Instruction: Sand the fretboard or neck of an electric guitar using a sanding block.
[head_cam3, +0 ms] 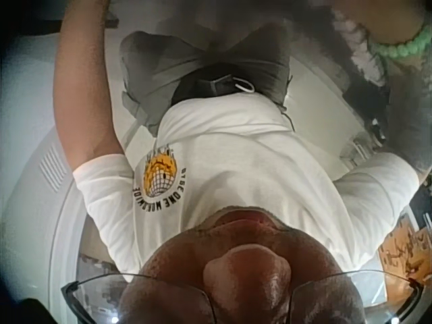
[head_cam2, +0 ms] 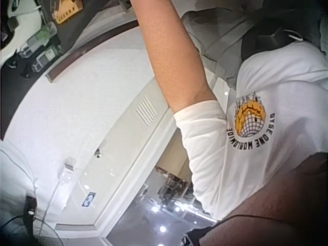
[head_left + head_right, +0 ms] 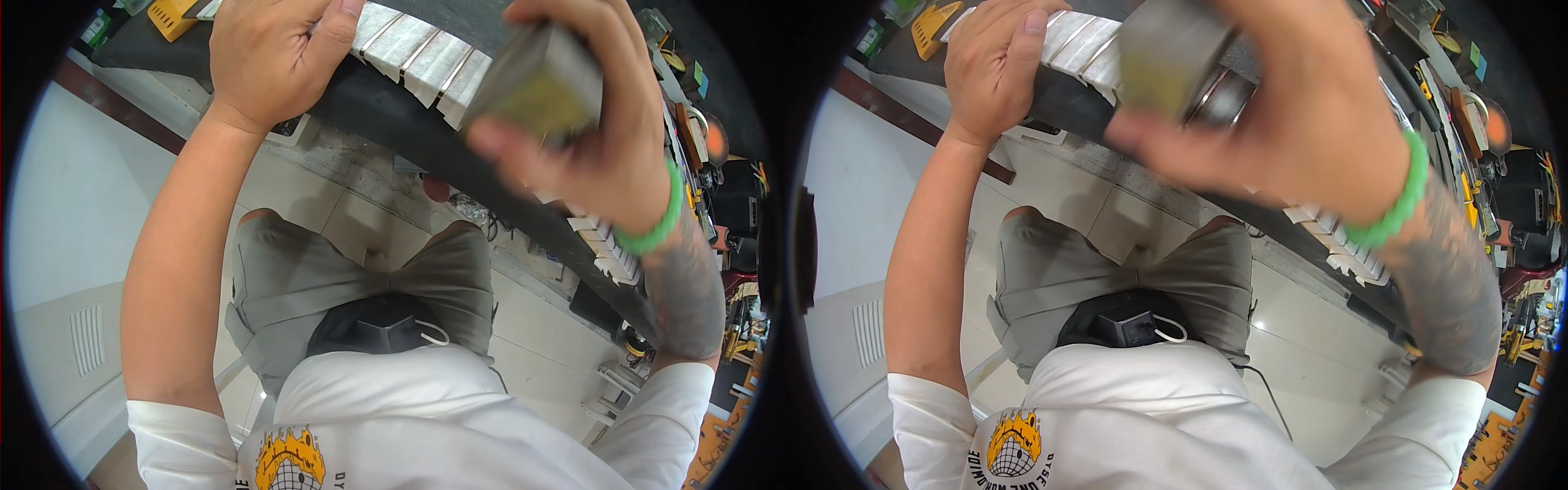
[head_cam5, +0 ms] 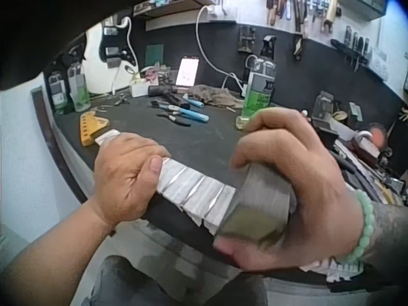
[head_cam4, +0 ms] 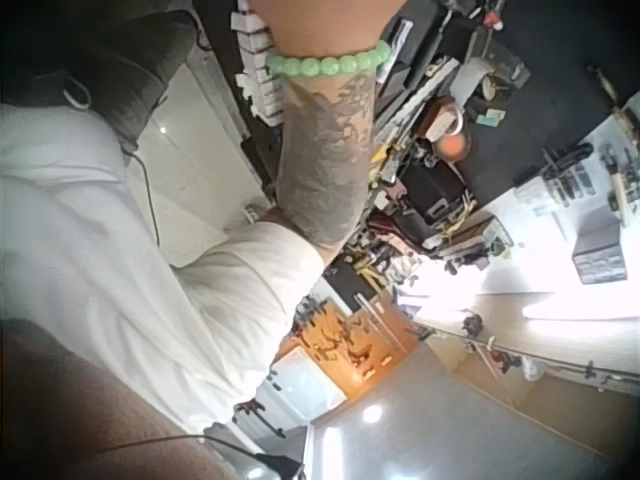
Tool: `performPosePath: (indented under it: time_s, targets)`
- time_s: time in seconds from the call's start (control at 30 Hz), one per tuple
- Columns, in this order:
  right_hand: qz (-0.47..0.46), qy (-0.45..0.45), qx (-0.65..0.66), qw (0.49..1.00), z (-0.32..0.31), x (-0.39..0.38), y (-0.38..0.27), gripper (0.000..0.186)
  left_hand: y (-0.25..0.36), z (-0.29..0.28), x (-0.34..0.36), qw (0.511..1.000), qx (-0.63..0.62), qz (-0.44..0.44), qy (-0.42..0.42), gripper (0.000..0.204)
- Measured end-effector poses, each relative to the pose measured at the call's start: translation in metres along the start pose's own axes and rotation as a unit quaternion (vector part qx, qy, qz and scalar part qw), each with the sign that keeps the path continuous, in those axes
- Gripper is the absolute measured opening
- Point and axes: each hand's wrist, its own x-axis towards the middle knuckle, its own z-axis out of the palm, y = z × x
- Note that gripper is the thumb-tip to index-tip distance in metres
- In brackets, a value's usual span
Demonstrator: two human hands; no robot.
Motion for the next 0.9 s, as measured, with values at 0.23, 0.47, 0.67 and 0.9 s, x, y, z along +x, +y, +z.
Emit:
performPosePath:
  time_s: [0.23, 0.47, 0.67, 0.9]
  targets:
    - [-0.129, 0.006, -0.019, 0.991, -0.001, 0.009, -0.01, 0.071, 0.011, -0.003, 0.005, 0.999, -0.026, 0.02, 0.02, 0.028]
    - [0.085, 0.007, 0.063, 0.994, 0.001, 0.0, 0.003, 0.067, 0.004, -0.004, -0.001, 0.999, 0.035, -0.008, -0.02, 0.028]
    - [-0.118, 0.034, -0.052, 0.991, 0.015, 0.009, -0.018, 0.063, 0.004, -0.003, -0.003, 0.999, -0.025, 0.018, 0.036, 0.027]
    - [0.147, 0.026, 0.121, 0.981, 0.008, -0.001, 0.008, 0.066, -0.002, 0.001, -0.005, 1.0, 0.023, 0.004, 0.01, 0.029]
